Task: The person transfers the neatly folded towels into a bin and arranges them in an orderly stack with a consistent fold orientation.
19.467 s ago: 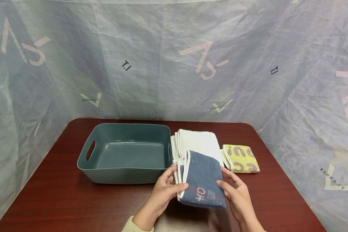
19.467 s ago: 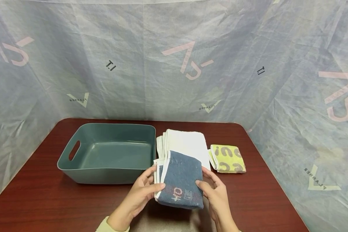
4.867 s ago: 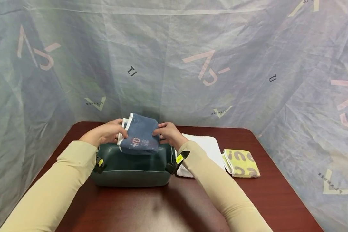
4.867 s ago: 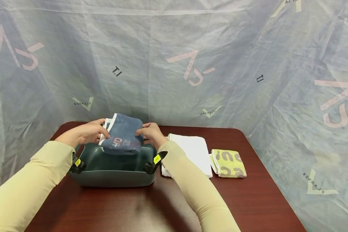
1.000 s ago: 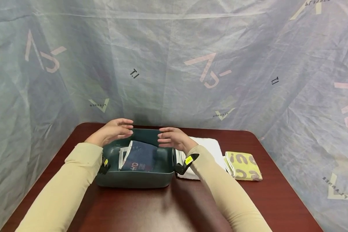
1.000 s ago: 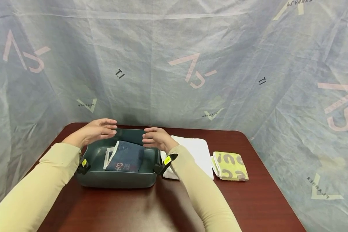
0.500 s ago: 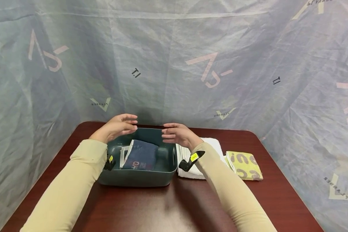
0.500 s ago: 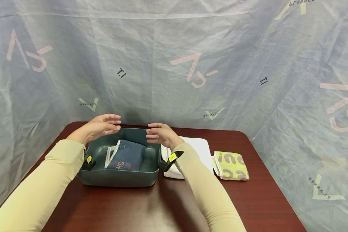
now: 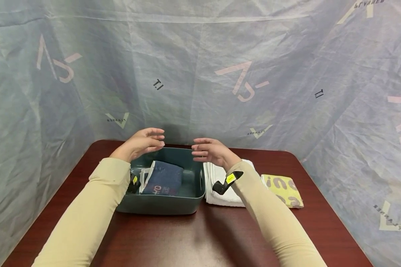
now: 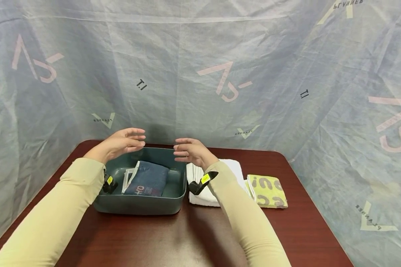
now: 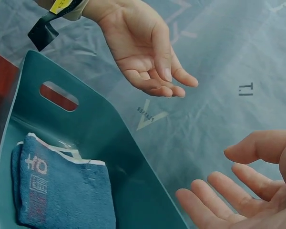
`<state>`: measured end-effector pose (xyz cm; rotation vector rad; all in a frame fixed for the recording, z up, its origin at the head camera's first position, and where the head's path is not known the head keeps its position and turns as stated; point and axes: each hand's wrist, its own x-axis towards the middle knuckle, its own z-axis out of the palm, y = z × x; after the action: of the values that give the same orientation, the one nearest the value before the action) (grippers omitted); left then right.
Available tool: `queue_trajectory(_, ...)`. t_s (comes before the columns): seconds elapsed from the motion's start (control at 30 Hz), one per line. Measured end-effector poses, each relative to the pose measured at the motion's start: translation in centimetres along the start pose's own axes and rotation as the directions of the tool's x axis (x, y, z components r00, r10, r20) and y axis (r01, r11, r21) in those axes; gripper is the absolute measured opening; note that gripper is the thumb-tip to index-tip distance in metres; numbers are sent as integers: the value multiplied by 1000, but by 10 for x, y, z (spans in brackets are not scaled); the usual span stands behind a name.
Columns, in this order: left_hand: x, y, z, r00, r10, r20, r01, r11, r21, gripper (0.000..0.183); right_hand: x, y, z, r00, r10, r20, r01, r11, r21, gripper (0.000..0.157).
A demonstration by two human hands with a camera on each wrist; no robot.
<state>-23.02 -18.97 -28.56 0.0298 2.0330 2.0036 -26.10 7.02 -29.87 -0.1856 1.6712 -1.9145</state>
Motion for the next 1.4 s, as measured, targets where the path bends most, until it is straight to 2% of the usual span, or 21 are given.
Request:
queue_trajectory(0.4, 5, 9, 19, 1000, 3, 6, -3, 999, -35, 60, -9, -10, -10, 1000, -17, -20, 17, 1000, -16, 49)
queue_trajectory(0.7, 6, 10, 30, 999, 22, 46, -20, 999, -47, 60, -16, -14, -19, 999, -28, -27, 28, 999, -18, 50)
queue_trajectory(1.4, 14, 12, 62, 997, 28, 78, -24, 998, -53, 59, -33, -15, -41, 997, -50, -62, 49, 999, -8, 52)
